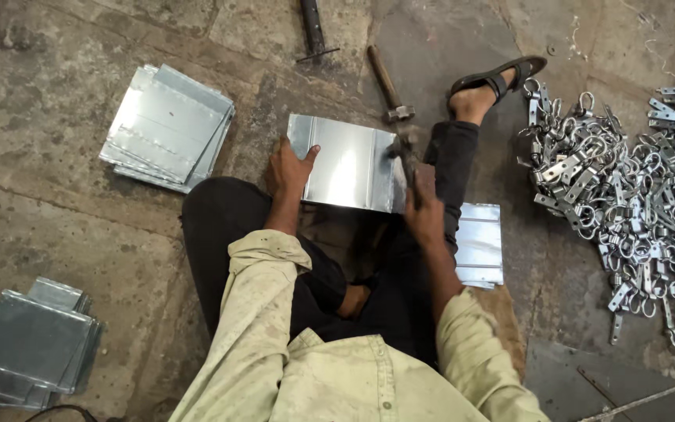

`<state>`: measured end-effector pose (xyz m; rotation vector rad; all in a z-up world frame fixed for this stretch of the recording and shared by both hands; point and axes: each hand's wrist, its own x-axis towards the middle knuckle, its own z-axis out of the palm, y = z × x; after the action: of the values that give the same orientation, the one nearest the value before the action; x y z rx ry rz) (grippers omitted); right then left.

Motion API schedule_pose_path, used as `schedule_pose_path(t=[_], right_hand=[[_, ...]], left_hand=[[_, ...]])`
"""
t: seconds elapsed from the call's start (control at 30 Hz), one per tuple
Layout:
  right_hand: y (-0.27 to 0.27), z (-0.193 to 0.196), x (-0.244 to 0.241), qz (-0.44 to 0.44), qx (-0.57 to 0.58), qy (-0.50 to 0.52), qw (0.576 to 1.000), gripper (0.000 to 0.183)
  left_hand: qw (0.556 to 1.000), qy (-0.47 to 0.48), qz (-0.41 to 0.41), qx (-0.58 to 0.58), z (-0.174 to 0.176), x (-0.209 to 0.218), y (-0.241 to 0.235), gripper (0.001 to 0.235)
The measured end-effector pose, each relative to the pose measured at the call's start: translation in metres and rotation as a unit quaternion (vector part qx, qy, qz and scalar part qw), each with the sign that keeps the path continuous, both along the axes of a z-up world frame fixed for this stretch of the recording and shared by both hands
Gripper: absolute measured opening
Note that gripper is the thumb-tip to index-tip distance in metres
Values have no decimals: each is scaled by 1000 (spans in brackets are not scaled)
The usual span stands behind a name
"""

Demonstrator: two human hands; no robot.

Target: The person is using a hammer to flatten or bend a metal sheet by striking its surface repeatedly while holding it against a block on the floor.

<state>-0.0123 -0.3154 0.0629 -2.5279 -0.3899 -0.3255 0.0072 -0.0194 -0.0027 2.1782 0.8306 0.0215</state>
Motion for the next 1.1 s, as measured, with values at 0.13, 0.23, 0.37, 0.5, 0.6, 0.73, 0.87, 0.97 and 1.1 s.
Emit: schedule_pose_path(t=[0.13, 0.23, 0.37, 0.5, 0.6, 0.73, 0.87, 0.97, 1.1], right_hand=[[-1, 2, -19, -7, 106, -44, 993, 53], [8, -2, -29, 89, 72, -158, 981, 56], [-9, 7, -6, -42, 44, 38, 997, 47], [-9, -17, -21, 17, 47, -85, 995, 49], [-26, -7, -12, -17, 28, 37, 999, 49], [-13, 0, -29, -89, 119, -21, 989, 49], [-8, -7, -11, 29, 55, -85, 994, 44], [-10, 6, 24, -41, 103, 21, 994, 48], [-8, -16, -24, -49, 118, -54, 990, 58]], left_hand=[[999, -37, -1, 15, 1, -2, -1, 90], [999, -40, 11, 14, 3, -3, -3, 89], [999, -32, 3, 15, 4, 3, 0, 86], [998, -57, 10, 24, -12, 4, -4, 90], [998, -53, 6, 32, -21, 4, -5, 92], [998, -53, 7, 28, -23, 8, -3, 93], [998, -59, -8, 0, -46, 8, -7, 86], [990, -138, 20, 34, -52, 29, 0, 87], [991, -125, 20, 34, -61, 14, -6, 88]])
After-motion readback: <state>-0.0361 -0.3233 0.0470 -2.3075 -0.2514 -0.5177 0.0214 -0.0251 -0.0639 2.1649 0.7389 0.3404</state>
